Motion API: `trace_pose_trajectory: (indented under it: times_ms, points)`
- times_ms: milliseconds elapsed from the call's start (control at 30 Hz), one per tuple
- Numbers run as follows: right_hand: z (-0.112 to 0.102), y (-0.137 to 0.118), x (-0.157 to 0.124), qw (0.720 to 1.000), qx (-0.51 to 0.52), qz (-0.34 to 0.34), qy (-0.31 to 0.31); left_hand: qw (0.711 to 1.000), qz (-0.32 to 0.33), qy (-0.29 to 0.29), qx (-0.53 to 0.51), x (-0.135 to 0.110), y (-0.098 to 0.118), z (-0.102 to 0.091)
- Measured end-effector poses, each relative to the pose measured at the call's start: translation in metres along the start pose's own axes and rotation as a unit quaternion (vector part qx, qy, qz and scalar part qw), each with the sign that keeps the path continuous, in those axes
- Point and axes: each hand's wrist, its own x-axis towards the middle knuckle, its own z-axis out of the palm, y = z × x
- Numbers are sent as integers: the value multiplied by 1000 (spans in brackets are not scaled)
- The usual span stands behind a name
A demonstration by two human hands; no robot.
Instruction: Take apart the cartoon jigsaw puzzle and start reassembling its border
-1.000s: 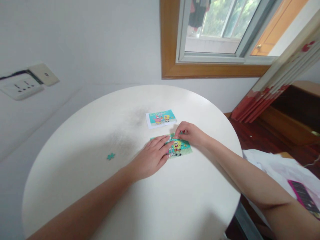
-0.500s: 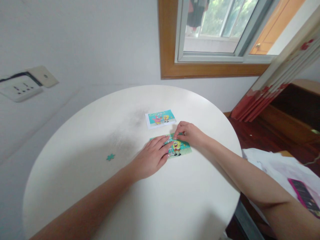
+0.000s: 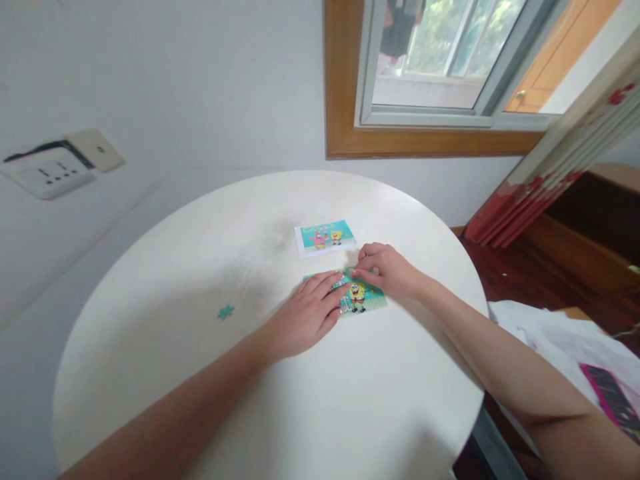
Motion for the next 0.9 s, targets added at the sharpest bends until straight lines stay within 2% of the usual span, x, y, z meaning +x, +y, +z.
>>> trace_pose_trajectory:
  times_ms: [200,433,633,700,800,900]
  points:
    - [-1,-5,0,1000,-4,-3,-9,1000,-5,-6,-1,0,0,1]
    - [1,-2,1,1000,21,5,-7,1000,-12,15,-12,-2,1,0]
    - [-2,7,4,988,114,84,67,1000,-18,12,-7,-2,2,-2]
    - [-4,6,8,985,126,91,74,1000,-7,16,-6,-2,4,-5]
    - [-2,-2,19,988,139,62,37,999,15,33,-10,-1,5,-15]
    - [6,-19,35,992,118,-26,-20,997,2,75,2,-2,-1,-31]
